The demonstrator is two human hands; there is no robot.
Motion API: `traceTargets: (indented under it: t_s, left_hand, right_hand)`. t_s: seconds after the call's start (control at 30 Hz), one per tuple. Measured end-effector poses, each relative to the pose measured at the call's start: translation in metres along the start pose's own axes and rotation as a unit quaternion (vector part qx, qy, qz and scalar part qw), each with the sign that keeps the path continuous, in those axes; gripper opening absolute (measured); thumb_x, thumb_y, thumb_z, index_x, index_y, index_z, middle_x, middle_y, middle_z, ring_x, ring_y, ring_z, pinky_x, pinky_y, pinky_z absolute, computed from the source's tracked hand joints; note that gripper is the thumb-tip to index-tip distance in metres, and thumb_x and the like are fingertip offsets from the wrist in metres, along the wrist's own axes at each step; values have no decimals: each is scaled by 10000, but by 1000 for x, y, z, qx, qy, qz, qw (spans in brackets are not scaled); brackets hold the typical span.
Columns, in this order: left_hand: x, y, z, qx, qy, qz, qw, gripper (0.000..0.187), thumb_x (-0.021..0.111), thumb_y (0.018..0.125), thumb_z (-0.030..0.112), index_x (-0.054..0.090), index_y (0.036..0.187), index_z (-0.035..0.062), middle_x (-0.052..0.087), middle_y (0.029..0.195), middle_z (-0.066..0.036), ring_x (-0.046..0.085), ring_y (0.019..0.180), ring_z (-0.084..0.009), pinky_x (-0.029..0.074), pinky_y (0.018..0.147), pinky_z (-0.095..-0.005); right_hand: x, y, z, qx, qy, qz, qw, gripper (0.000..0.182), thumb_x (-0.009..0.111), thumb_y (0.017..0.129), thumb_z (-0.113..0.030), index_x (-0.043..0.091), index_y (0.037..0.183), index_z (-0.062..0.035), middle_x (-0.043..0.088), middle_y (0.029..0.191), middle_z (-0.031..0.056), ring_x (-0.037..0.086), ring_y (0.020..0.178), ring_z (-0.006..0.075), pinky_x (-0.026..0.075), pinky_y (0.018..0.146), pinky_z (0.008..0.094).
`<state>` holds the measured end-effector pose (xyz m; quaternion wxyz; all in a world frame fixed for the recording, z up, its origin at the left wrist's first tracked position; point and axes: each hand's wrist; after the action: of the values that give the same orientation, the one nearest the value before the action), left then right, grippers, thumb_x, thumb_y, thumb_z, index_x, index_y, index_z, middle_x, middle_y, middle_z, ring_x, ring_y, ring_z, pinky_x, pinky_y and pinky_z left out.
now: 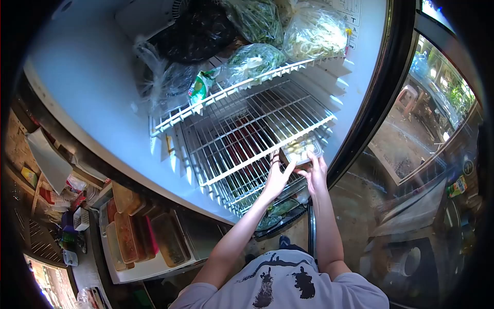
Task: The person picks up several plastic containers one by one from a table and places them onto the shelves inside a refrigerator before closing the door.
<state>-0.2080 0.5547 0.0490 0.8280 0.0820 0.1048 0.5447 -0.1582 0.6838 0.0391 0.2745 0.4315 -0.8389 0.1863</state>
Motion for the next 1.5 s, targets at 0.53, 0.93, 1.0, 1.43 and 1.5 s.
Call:
traceTargets:
  t_s: [0.53, 0.93, 1.0, 1.43, 1.5]
  left_hand:
    - [25, 68, -44, 8, 94, 43, 995, 728, 661, 892, 273, 282, 1469, 39, 396, 1448, -234, 391, 1344, -339, 328, 1105, -391]
    - [38, 112, -64, -42, 155, 18, 987, 633, 624, 896, 381, 414, 1380, 31, 462, 1376, -235, 469, 1253, -376, 401, 1045, -419]
    - [29, 116, -68, -48, 158, 11, 986, 632, 625, 896, 382, 416, 1379, 32, 468, 1371, -233, 475, 1246, -375, 406, 1039, -421]
    - [2, 118, -98, -78, 184, -18, 980, 628, 631, 894, 384, 423, 1372, 35, 507, 1336, -222, 517, 1201, -367, 436, 1004, -433]
    - [-4, 118, -101, -85, 183, -8, 979, 627, 632, 894, 384, 424, 1371, 35, 512, 1331, -220, 523, 1195, -366, 441, 998, -435]
  right_hand:
    - [-17, 108, 27, -16, -38, 29, 999, 391, 545, 962, -129, 351, 1297, -71, 595, 1138, 136, 667, 858, 180, 590, 562, 276]
    - [17, 144, 41, -115, -194, 52, 973, 366, 552, 956, -184, 528, 1295, -51, 602, 1180, 98, 608, 1032, 227, 546, 829, 380]
    - [16, 151, 44, -108, -182, 51, 976, 364, 552, 955, -185, 530, 1293, -50, 602, 1179, 98, 607, 1032, 228, 545, 830, 379]
    - [19, 193, 73, -19, -8, 39, 999, 349, 559, 947, -193, 558, 1260, -40, 604, 1163, 98, 596, 1034, 238, 534, 839, 372]
    - [19, 192, 80, 1, 10, 25, 1000, 347, 560, 945, -194, 562, 1255, -39, 605, 1161, 99, 594, 1035, 240, 532, 841, 371]
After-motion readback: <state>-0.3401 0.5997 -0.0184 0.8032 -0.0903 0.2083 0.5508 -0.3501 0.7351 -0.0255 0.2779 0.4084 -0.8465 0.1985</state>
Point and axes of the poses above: each hand's wrist, its own y-axis towards the middle knuckle, its own x-axis out of the palm, z = x × y
